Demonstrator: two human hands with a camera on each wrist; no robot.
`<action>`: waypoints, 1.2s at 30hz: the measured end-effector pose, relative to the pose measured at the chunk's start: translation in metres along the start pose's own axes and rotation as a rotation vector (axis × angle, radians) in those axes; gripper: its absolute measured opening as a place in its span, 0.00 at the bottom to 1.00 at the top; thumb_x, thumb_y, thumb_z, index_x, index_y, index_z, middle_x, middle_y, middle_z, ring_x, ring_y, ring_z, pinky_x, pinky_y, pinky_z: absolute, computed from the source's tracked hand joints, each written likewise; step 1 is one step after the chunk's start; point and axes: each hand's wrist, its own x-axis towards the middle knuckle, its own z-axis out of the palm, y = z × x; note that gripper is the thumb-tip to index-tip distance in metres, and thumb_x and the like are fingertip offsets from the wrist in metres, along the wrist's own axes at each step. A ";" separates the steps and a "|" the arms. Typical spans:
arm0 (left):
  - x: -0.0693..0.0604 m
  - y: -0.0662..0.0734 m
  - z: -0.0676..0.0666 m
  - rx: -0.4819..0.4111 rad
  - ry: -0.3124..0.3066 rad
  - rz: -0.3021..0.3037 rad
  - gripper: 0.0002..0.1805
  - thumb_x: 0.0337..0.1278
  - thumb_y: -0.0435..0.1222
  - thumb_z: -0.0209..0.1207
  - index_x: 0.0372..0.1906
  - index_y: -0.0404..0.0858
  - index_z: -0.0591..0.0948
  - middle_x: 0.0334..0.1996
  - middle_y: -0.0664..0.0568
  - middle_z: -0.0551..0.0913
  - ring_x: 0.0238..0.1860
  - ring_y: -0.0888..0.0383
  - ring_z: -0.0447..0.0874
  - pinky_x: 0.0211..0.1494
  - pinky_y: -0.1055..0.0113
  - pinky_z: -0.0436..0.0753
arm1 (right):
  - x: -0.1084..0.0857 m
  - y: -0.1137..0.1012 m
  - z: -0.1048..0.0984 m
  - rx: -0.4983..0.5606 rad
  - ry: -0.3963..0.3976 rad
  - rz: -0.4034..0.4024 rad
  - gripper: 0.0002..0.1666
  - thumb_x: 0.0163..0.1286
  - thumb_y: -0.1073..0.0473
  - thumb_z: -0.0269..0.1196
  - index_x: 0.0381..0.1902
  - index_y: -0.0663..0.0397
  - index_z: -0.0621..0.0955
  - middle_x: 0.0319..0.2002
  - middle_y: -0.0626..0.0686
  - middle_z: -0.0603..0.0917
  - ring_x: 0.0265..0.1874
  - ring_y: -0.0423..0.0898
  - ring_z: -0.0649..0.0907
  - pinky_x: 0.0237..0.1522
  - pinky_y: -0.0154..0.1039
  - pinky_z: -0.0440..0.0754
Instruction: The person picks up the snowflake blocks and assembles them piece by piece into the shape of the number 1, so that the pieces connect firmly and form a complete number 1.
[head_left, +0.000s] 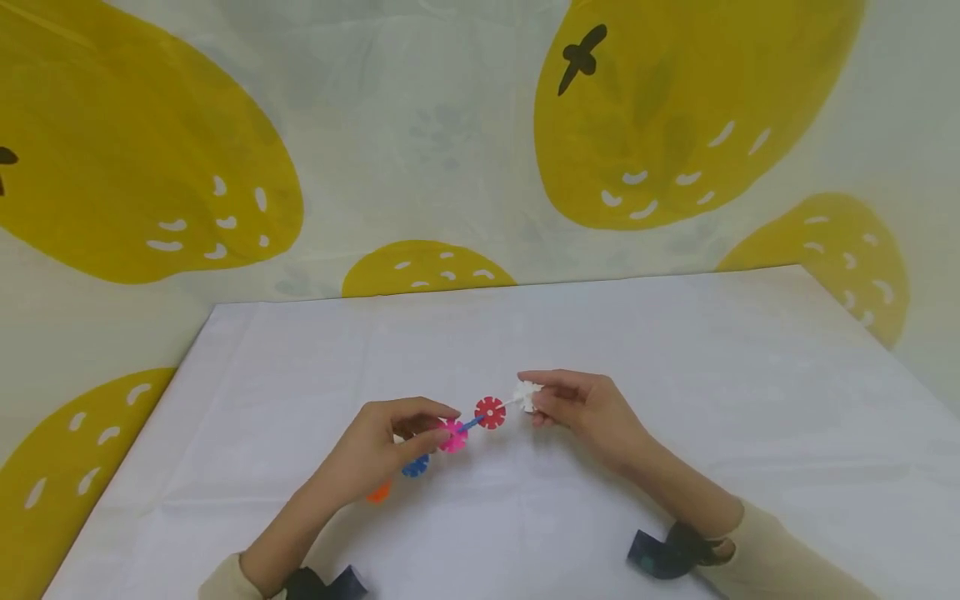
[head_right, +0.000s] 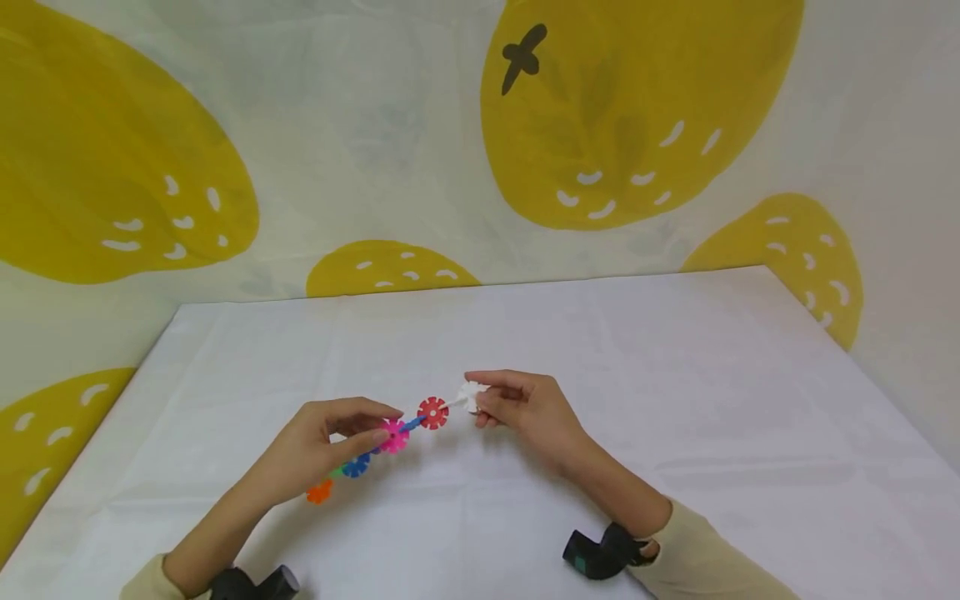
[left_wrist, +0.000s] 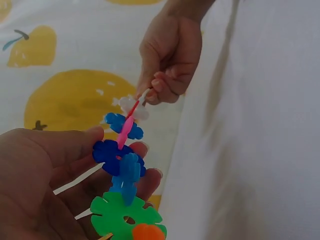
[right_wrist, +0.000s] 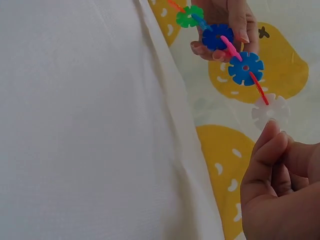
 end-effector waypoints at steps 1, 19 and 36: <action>0.000 0.001 0.000 -0.033 -0.006 -0.016 0.11 0.59 0.37 0.63 0.47 0.47 0.85 0.37 0.61 0.85 0.34 0.60 0.83 0.39 0.66 0.80 | 0.000 -0.001 -0.001 0.006 0.000 -0.003 0.20 0.67 0.60 0.63 0.57 0.49 0.80 0.36 0.58 0.83 0.35 0.55 0.84 0.43 0.40 0.82; 0.006 -0.006 0.013 -0.354 0.043 -0.083 0.12 0.55 0.31 0.65 0.45 0.37 0.85 0.35 0.47 0.87 0.36 0.52 0.87 0.43 0.63 0.83 | 0.028 -0.020 -0.002 0.095 0.036 0.039 0.20 0.66 0.58 0.64 0.55 0.54 0.78 0.40 0.67 0.83 0.37 0.57 0.84 0.45 0.38 0.82; 0.021 -0.004 0.028 -0.451 0.147 -0.153 0.14 0.51 0.35 0.68 0.45 0.36 0.85 0.31 0.46 0.87 0.32 0.49 0.86 0.35 0.59 0.83 | 0.060 -0.033 -0.004 0.062 -0.003 0.031 0.20 0.68 0.54 0.63 0.56 0.52 0.80 0.47 0.59 0.81 0.45 0.57 0.81 0.47 0.38 0.81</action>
